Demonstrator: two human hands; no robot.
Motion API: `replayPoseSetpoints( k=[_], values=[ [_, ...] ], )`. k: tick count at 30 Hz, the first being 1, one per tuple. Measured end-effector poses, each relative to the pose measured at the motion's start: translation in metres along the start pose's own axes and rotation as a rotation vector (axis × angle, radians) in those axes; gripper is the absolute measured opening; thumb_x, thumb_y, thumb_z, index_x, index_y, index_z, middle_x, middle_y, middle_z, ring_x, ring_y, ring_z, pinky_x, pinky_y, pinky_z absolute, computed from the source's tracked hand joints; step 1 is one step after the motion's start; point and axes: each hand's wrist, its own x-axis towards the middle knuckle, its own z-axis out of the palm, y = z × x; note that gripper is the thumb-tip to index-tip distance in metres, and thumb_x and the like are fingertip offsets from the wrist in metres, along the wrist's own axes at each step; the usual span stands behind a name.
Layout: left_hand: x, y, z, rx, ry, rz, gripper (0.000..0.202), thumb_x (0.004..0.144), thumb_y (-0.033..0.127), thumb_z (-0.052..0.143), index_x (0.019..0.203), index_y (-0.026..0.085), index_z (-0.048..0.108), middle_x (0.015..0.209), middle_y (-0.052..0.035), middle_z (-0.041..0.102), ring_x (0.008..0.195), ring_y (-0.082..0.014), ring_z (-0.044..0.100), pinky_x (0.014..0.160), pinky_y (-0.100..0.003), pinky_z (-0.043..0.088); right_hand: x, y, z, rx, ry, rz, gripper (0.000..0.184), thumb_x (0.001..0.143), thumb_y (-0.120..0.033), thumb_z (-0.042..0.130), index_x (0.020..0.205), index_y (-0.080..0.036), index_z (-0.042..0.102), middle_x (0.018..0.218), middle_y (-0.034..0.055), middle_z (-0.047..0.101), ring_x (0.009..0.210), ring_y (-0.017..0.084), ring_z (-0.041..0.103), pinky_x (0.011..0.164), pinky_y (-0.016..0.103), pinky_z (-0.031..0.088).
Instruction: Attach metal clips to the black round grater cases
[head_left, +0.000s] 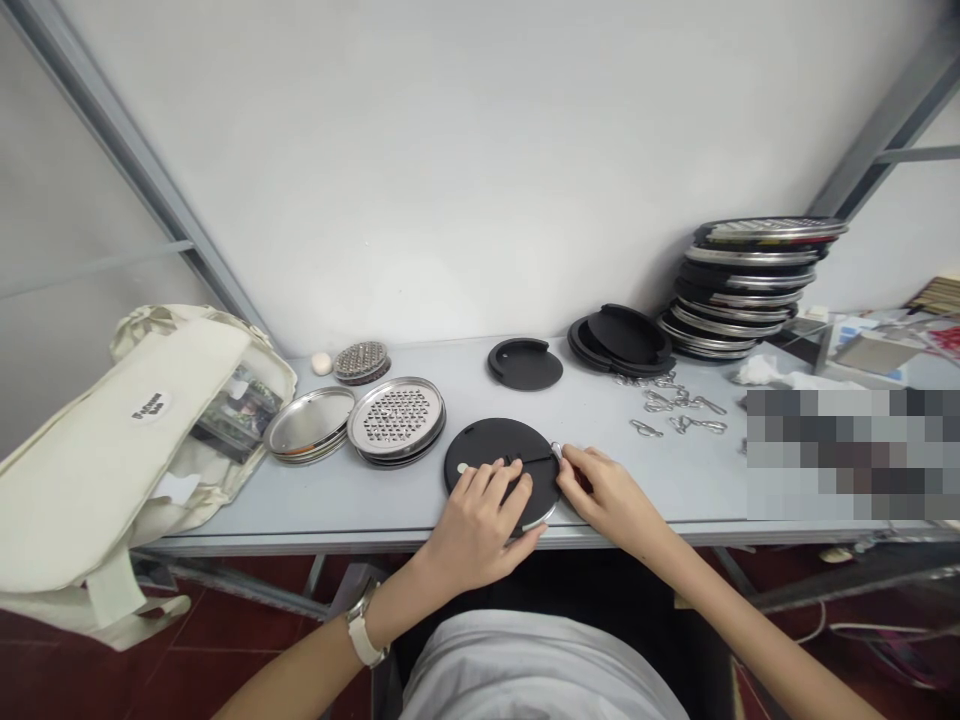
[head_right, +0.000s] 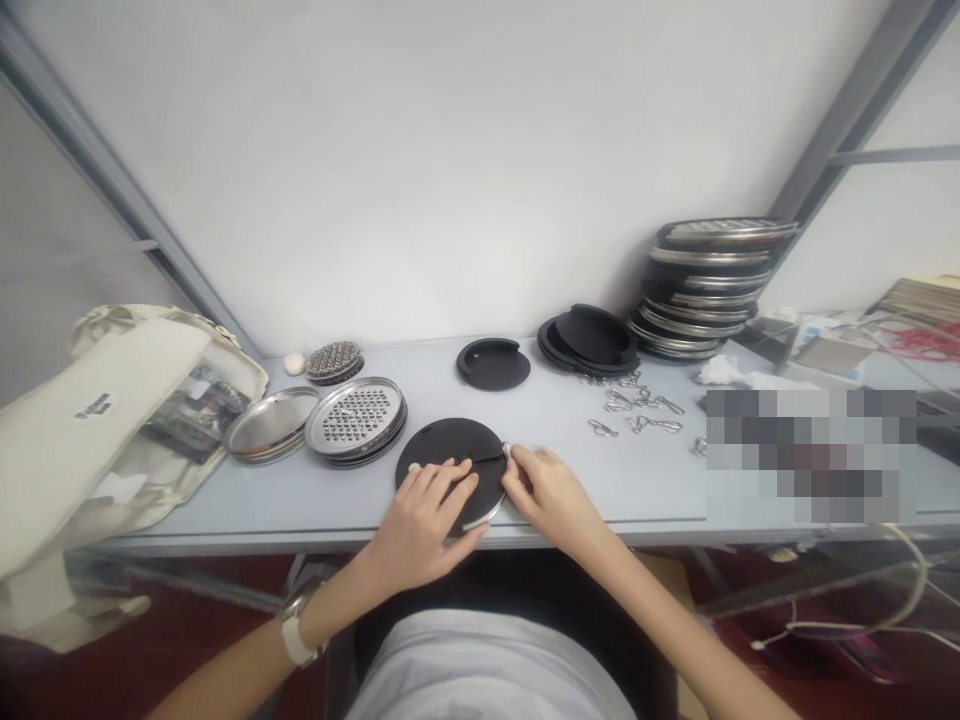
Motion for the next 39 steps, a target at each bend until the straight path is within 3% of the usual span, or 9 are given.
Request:
replayPoseSetpoints(
  k=[9, 16, 31, 39],
  values=[
    [0.0007, -0.0017, -0.0025, -0.03, -0.01, 0.018, 0.043, 0.093, 0.041, 0.05, 0.126, 0.014, 0.054, 0.126, -0.0113, 0.059, 0.112, -0.0285, 0.053, 0.092, -0.044, 0.038, 0.0005, 0.0002, 0.0015, 0.081, -0.012, 0.067, 0.022, 0.098, -0.027, 0.032, 0.077, -0.025, 0.035, 0.06, -0.0031, 0.046, 0.053, 0.017, 0.048, 0.053, 0.026, 0.036],
    [0.001, -0.001, -0.0028, -0.022, -0.013, 0.012, 0.044, 0.091, 0.041, 0.051, 0.125, 0.013, 0.055, 0.125, -0.0123, 0.059, 0.112, -0.0282, 0.054, 0.092, -0.044, 0.039, 0.0013, 0.0008, 0.0019, -0.025, -0.005, 0.019, 0.023, 0.093, -0.023, 0.037, 0.071, -0.024, 0.037, 0.057, -0.0015, 0.048, 0.056, 0.018, 0.05, 0.055, 0.027, 0.036],
    [0.0009, -0.0009, -0.0037, -0.048, -0.02, 0.021, 0.044, 0.091, 0.042, 0.051, 0.124, 0.014, 0.055, 0.125, -0.0129, 0.059, 0.111, -0.0282, 0.054, 0.092, -0.045, 0.041, 0.0001, 0.0032, 0.0027, -0.038, -0.003, 0.024, 0.027, 0.09, -0.021, 0.04, 0.065, -0.025, 0.03, 0.055, -0.0014, 0.046, 0.058, 0.019, 0.051, 0.056, 0.027, 0.037],
    [0.0017, -0.0011, -0.0047, -0.033, -0.016, 0.022, 0.044, 0.089, 0.041, 0.054, 0.123, 0.015, 0.056, 0.123, -0.0129, 0.06, 0.111, -0.0274, 0.055, 0.092, -0.044, 0.042, 0.0019, 0.003, 0.0025, -0.019, 0.0, -0.022, 0.031, 0.099, -0.027, 0.031, 0.071, -0.024, 0.044, 0.061, 0.0016, 0.055, 0.059, 0.019, 0.054, 0.059, 0.029, 0.04]
  ],
)
